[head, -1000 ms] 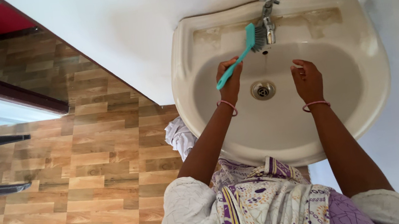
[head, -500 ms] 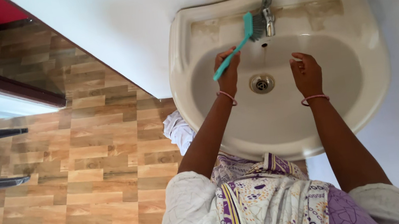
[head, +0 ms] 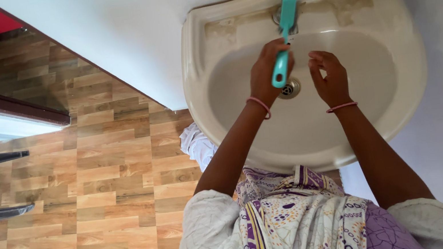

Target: The person cleans a sink using a brush, scrubbing the basin, the drain, and the faucet area.

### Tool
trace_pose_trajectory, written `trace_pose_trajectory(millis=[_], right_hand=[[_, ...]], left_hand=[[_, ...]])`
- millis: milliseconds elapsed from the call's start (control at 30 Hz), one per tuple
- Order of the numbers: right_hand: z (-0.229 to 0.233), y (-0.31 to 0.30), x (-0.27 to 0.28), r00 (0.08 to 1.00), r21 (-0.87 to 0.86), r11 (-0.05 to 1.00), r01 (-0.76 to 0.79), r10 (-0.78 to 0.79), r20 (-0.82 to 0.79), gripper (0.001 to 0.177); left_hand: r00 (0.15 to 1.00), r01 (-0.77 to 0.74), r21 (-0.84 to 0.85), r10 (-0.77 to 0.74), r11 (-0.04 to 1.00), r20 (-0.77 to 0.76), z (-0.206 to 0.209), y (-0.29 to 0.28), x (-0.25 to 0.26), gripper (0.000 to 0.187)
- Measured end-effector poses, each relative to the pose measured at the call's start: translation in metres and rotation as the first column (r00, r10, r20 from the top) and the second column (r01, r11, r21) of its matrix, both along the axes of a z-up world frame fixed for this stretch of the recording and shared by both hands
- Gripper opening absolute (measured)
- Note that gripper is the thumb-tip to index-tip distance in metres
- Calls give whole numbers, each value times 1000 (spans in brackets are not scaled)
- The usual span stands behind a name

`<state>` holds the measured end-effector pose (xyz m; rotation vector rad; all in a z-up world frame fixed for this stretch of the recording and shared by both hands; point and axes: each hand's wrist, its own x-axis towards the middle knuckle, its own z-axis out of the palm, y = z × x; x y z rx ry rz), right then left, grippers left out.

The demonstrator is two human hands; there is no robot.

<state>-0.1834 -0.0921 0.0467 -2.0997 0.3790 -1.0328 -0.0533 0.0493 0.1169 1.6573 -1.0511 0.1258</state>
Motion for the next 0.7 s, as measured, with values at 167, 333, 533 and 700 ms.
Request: trace_pose_trajectory(millis=[167,333,533,700], right_hand=[[46,33,-5,989,-124,991,-53,70,133,39],[50,53,-15,993,-413,904,-109,116,-10,41],[45,70,-39,984,-265,948,-174,159,-78,38],[50,50,-18,987,-206,975,-85,110,114,31]], left_hand=[[987,29,74,-40,997,154,11,-24,-2,38],[889,-37,127,-26,991,458,-34,-29,0,47],[967,40,418,-140,908,211,-29,-3,-21,42],[942,14,252,-97,968,321,1,-32,-6,46]])
